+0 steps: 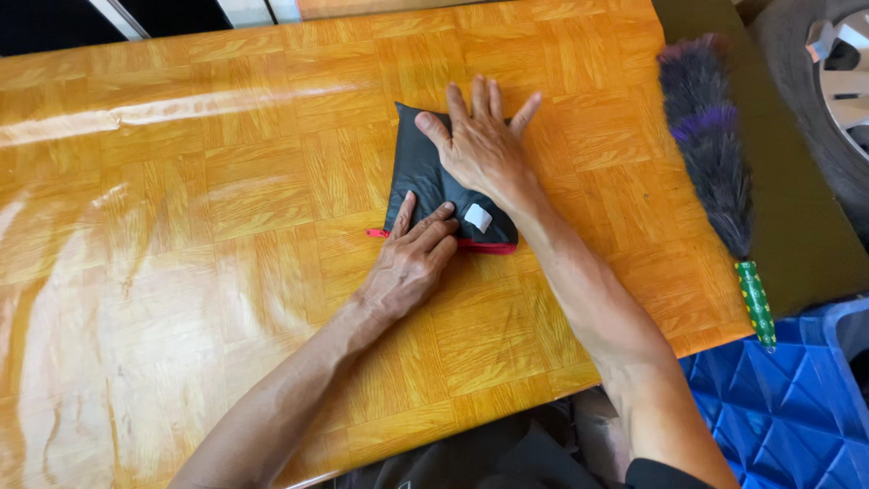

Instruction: The person folds a black fabric into a square, places it inside a black pouch, and then puts the pouch into a white basket.

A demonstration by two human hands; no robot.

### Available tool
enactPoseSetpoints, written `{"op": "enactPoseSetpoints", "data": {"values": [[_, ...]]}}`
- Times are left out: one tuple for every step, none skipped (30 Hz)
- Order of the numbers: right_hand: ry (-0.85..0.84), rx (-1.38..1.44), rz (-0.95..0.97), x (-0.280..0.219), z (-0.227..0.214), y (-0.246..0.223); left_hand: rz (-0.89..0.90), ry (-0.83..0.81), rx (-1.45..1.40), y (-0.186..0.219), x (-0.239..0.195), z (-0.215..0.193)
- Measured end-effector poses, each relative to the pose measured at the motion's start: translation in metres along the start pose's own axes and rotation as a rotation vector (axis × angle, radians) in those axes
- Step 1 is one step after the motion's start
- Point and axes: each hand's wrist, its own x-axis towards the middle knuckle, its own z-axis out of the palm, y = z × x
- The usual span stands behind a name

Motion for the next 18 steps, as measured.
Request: {"op": "enactPoseSetpoints", "data": {"values": [[-0.002,-0.002,-0.002,0.009,0.004,-0.001,-0.003,0.001,0.001,0.001,0.000,0.000],[-0.027,-0.054,-0.068,0.019,0.007,-0.004,0.000,0.004,0.007,0.001,0.000,0.000],[-0.052,-0.107,-0.133,0.030,0.010,-0.006,0.002,0.007,0.013,0.000,0.000,0.000],[-0.049,-0.106,-0.138,0.034,0.016,-0.007,0.002,0.008,0.019,-0.001,0.001,-0.001],[-0.008,-0.111,-0.186,0.039,0.022,-0.007,-0.013,0.005,0.003,-0.002,0.002,-0.001],[0.027,-0.112,-0.231,0.041,0.030,-0.007,-0.032,-0.003,-0.018,0.000,0.001,-0.002],[0.025,-0.109,-0.234,0.043,0.035,-0.005,-0.035,-0.006,-0.016,0.002,0.006,-0.009],[0.152,-0.114,-0.292,0.043,0.041,0.001,-0.065,0.033,-0.073,0.005,0.012,-0.014],[0.281,-0.119,-0.351,0.044,0.047,0.007,-0.096,0.071,-0.131,0.008,0.018,-0.019],[0.276,-0.121,-0.356,0.046,0.051,0.012,-0.102,0.075,-0.131,0.007,0.025,-0.025],[0.346,-0.012,-0.343,0.048,0.055,0.017,-0.205,0.174,-0.185,0.007,0.032,-0.031],[0.424,0.104,-0.321,0.052,0.058,0.021,-0.299,0.268,-0.238,0.004,0.040,-0.038],[0.427,0.106,-0.320,0.045,0.054,0.026,-0.295,0.265,-0.236,-0.009,0.039,-0.037],[0.622,0.256,-0.206,0.040,0.048,0.033,-0.503,0.235,-0.239,-0.023,0.040,-0.036],[0.817,0.406,-0.090,0.034,0.042,0.039,-0.710,0.200,-0.239,-0.037,0.041,-0.035],[0.807,0.403,-0.093,0.025,0.034,0.047,-0.721,0.202,-0.242,-0.048,0.047,-0.033],[0.554,0.529,0.140,0.016,0.025,0.054,-0.986,0.100,-0.421,-0.060,0.052,-0.031],[0.295,0.643,0.356,0.009,0.015,0.061,-1.235,-0.007,-0.602,-0.075,0.059,-0.030]]}}
